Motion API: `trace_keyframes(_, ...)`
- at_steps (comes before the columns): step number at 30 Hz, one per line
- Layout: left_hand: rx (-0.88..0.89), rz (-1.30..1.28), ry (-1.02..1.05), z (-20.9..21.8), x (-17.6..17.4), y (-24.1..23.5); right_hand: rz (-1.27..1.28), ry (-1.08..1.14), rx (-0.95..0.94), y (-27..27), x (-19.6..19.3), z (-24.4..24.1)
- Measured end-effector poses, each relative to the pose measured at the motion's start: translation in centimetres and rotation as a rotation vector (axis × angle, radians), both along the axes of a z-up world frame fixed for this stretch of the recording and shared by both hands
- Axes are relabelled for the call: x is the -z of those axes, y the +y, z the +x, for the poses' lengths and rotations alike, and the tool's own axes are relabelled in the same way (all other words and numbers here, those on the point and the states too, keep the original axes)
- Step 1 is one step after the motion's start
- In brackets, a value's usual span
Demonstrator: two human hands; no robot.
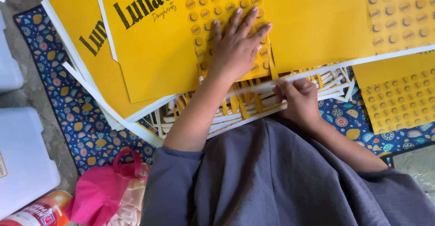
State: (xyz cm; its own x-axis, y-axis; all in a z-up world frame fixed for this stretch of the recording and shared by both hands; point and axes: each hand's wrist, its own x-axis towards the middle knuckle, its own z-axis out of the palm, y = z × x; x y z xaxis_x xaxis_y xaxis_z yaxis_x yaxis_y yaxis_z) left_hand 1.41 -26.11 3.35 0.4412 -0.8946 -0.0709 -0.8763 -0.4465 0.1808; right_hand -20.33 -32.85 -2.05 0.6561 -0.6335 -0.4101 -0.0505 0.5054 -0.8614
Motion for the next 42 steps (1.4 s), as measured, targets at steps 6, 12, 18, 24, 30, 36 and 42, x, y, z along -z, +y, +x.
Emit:
trace_keyframes(6, 0.030, -0.073, 0.004, 0.1, 0.6, 0.2, -0.005, 0.096, -0.168, 0.0, -0.2, -2.7)
trace_keyframes(12, -0.040, 0.023, 0.052, -0.6, -2.7, 2.6, 0.251, 0.082, 0.063, -2.3, -0.7, -3.3)
trace_keyframes(18, -0.050, -0.081, 0.013, 0.6, -1.2, 5.9, -0.043, -0.039, 0.336, -6.0, 1.5, -5.0)
trace_keyframes(24, -0.069, -0.167, -0.111, -0.1, -0.8, -0.1, 0.040, -0.014, 0.192, -5.9, 0.2, -5.7)
trace_keyframes(30, -0.052, 0.031, -0.091, -0.8, 0.1, -4.8, 0.047, 0.290, -0.026, -4.5, -1.7, -5.4)
trace_keyframes(36, -0.071, 0.084, -0.139, -0.7, 1.0, -4.5, 0.216, 0.025, 0.108, -4.9, 0.4, -5.8)
trace_keyframes(42, -0.118, 0.176, -0.123, -0.3, -0.4, -4.7, -0.033, 0.151, -0.052, -5.7, 0.9, -7.6)
